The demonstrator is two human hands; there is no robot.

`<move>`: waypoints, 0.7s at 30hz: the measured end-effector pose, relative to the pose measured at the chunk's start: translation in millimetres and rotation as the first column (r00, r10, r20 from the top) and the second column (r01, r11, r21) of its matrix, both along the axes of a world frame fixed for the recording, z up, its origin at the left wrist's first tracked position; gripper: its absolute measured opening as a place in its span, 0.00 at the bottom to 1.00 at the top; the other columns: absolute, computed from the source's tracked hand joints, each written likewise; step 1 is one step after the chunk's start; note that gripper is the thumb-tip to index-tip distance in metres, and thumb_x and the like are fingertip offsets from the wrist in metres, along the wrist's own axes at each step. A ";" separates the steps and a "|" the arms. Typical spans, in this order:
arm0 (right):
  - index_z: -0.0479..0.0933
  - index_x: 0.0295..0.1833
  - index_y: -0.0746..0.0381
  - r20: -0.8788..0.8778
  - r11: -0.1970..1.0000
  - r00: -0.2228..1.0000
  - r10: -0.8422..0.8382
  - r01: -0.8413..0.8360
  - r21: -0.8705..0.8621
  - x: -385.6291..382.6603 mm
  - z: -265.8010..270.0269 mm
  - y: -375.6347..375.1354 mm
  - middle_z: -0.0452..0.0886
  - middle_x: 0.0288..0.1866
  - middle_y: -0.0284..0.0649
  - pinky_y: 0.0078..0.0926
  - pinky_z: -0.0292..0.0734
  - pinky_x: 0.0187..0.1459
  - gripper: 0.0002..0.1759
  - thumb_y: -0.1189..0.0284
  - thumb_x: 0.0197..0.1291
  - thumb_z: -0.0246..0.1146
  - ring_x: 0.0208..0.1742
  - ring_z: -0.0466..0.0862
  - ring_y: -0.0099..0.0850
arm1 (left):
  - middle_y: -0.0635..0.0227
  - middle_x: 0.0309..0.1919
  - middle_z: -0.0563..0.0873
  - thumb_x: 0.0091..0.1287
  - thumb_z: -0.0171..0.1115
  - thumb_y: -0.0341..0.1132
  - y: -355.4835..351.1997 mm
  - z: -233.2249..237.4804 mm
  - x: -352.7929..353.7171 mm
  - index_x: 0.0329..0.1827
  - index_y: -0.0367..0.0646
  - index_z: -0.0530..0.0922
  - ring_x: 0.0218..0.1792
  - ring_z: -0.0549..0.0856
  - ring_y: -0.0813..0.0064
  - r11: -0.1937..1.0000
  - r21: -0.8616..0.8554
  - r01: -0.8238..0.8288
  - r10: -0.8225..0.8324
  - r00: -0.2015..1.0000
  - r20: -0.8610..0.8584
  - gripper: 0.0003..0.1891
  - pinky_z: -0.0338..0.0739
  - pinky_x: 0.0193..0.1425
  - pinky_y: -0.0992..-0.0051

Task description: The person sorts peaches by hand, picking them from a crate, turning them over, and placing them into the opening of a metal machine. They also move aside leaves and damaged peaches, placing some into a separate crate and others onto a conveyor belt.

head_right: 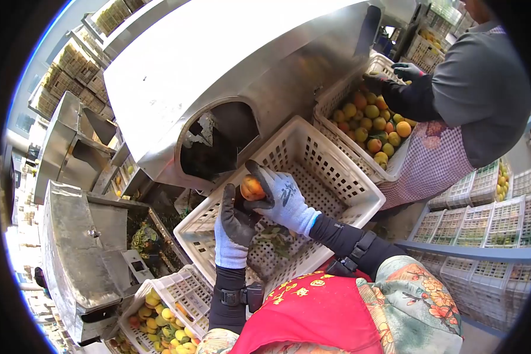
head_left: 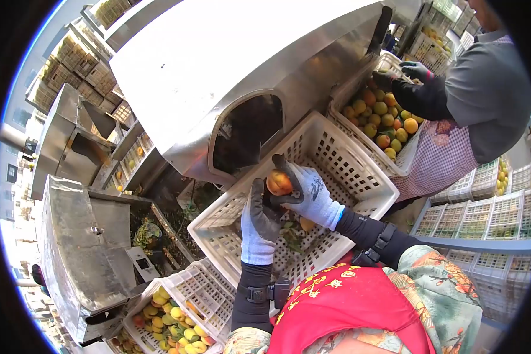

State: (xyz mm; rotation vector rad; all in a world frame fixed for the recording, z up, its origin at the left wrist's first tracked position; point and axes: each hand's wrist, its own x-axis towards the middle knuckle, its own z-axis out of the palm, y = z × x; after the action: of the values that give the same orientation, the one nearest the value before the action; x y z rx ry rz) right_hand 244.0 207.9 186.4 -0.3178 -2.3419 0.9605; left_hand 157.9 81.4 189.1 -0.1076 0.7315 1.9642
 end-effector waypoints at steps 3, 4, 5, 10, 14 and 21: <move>0.63 0.70 0.60 -0.011 0.999 1.000 0.024 -0.024 -0.027 -5.8 -6.1 1.7 0.78 0.54 0.47 0.39 0.67 0.58 0.50 0.61 0.38 0.75 0.54 0.78 0.46 | 0.68 0.50 0.80 0.73 0.54 0.40 -8.5 -5.8 -1.3 0.60 0.43 0.72 0.50 0.81 0.75 0.987 -0.118 -0.110 0.050 0.905 -0.423 0.17 0.77 0.53 0.71; 0.63 0.69 0.61 0.007 1.000 1.000 0.026 -0.026 -0.002 -8.4 -4.4 2.7 0.78 0.55 0.47 0.39 0.67 0.59 0.49 0.61 0.38 0.75 0.54 0.78 0.46 | 0.68 0.50 0.80 0.73 0.54 0.40 -7.8 -6.0 -2.8 0.60 0.43 0.72 0.50 0.81 0.75 0.987 -0.116 -0.115 0.054 0.901 -0.430 0.17 0.77 0.53 0.71; 0.63 0.69 0.61 -0.001 1.000 1.000 0.030 -0.030 -0.001 -10.8 -1.6 3.6 0.78 0.55 0.47 0.39 0.67 0.59 0.49 0.61 0.38 0.75 0.54 0.78 0.46 | 0.70 0.48 0.81 0.73 0.55 0.40 -6.9 -5.7 -4.1 0.59 0.43 0.73 0.48 0.81 0.76 0.988 -0.075 -0.135 0.103 0.939 -0.328 0.16 0.77 0.52 0.71; 0.64 0.67 0.63 0.044 0.990 0.995 -0.092 0.087 0.110 -36.1 -4.3 12.3 0.71 0.63 0.49 0.44 0.61 0.67 0.47 0.64 0.38 0.75 0.65 0.69 0.49 | 0.69 0.46 0.82 0.73 0.53 0.42 -1.5 -7.5 -2.9 0.58 0.45 0.75 0.46 0.82 0.72 0.975 -0.095 -0.200 0.161 0.936 -0.314 0.16 0.77 0.53 0.64; 0.63 0.67 0.65 0.084 0.984 0.992 -0.095 0.081 0.157 -59.6 -8.2 25.2 0.67 0.66 0.54 0.49 0.52 0.71 0.50 0.56 0.40 0.75 0.69 0.61 0.53 | 0.61 0.54 0.81 0.74 0.50 0.44 -9.3 -27.5 -3.1 0.61 0.44 0.73 0.48 0.83 0.68 0.973 -0.147 -0.178 0.126 0.943 -0.307 0.19 0.77 0.55 0.64; 0.64 0.66 0.65 0.065 0.970 0.997 -0.036 0.019 0.244 -82.4 -26.2 31.3 0.64 0.68 0.52 0.52 0.50 0.72 0.48 0.50 0.44 0.72 0.71 0.59 0.53 | 0.57 0.56 0.79 0.75 0.49 0.39 -27.8 -52.3 -13.3 0.64 0.37 0.68 0.48 0.84 0.64 0.955 -0.236 -0.177 0.090 0.936 -0.340 0.20 0.78 0.56 0.68</move>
State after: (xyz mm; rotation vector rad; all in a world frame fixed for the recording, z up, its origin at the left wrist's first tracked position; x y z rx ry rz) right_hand 161.6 239.2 160.2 -0.2873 -2.4790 0.6483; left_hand 144.6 53.6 136.8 0.0095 1.2326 2.0294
